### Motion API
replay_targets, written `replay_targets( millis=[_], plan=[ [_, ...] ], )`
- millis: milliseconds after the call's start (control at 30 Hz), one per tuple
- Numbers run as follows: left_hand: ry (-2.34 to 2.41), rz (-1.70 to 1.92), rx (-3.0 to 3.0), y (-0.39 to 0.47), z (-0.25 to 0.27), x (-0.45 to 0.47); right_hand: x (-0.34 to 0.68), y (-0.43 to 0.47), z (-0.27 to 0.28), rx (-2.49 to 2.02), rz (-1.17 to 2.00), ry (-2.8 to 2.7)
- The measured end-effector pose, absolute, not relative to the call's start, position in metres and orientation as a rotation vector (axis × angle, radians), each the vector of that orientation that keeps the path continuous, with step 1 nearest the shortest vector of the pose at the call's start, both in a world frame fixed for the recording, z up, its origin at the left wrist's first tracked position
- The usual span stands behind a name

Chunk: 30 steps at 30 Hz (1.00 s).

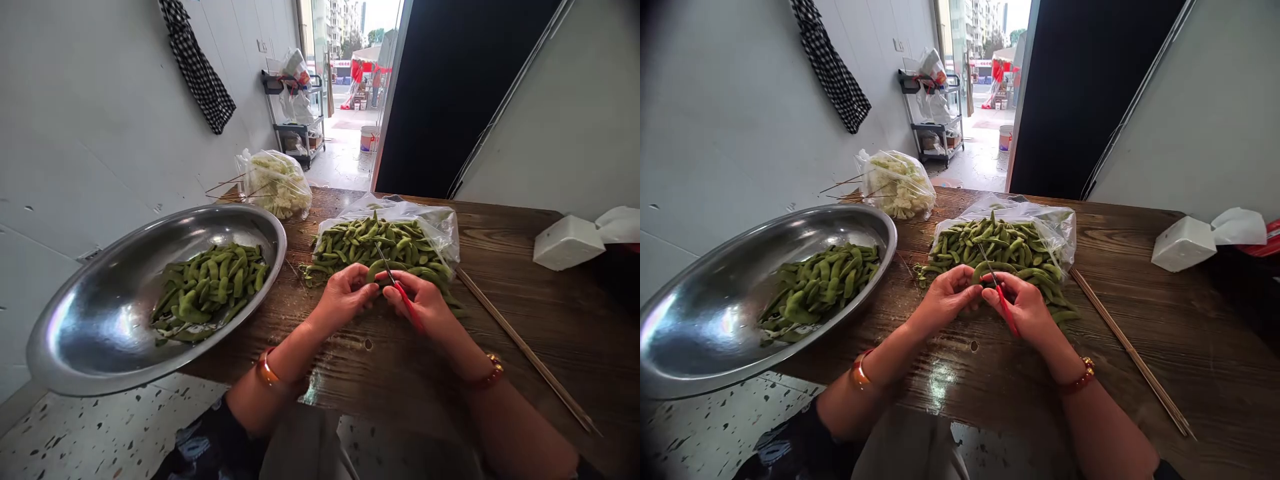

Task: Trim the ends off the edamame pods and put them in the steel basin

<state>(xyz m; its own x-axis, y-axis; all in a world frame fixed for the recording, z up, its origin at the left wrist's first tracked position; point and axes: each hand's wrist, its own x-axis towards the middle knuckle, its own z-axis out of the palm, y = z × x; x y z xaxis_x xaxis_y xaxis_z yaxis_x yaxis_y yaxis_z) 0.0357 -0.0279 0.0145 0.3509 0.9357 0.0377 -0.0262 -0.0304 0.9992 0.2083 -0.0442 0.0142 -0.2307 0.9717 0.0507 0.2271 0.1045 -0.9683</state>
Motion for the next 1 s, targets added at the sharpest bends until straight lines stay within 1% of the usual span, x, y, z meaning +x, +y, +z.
replay_targets(
  millis=[200,433,533,733,1000],
  plan=[
    [1.06,1.065,1.521,-0.027,0.022,0.029,0.207,-0.046,0.013,-1.248,1.055,-1.74],
    [0.976,0.98,1.457,-0.026,0.021,0.026,0.205,-0.046,0.004,-1.331,0.68,-1.923],
    [0.908,0.932,1.424,-0.026,0.022,0.027,0.205,-0.047,0.003,-1.316,0.574,-1.97],
    [0.953,0.943,1.499,-0.026,0.02,0.027,0.206,-0.046,0.001,-1.301,0.502,-2.019],
    [1.008,0.91,1.554,-0.027,0.017,0.03,0.206,-0.047,0.002,-1.346,0.489,-2.064]
  ],
)
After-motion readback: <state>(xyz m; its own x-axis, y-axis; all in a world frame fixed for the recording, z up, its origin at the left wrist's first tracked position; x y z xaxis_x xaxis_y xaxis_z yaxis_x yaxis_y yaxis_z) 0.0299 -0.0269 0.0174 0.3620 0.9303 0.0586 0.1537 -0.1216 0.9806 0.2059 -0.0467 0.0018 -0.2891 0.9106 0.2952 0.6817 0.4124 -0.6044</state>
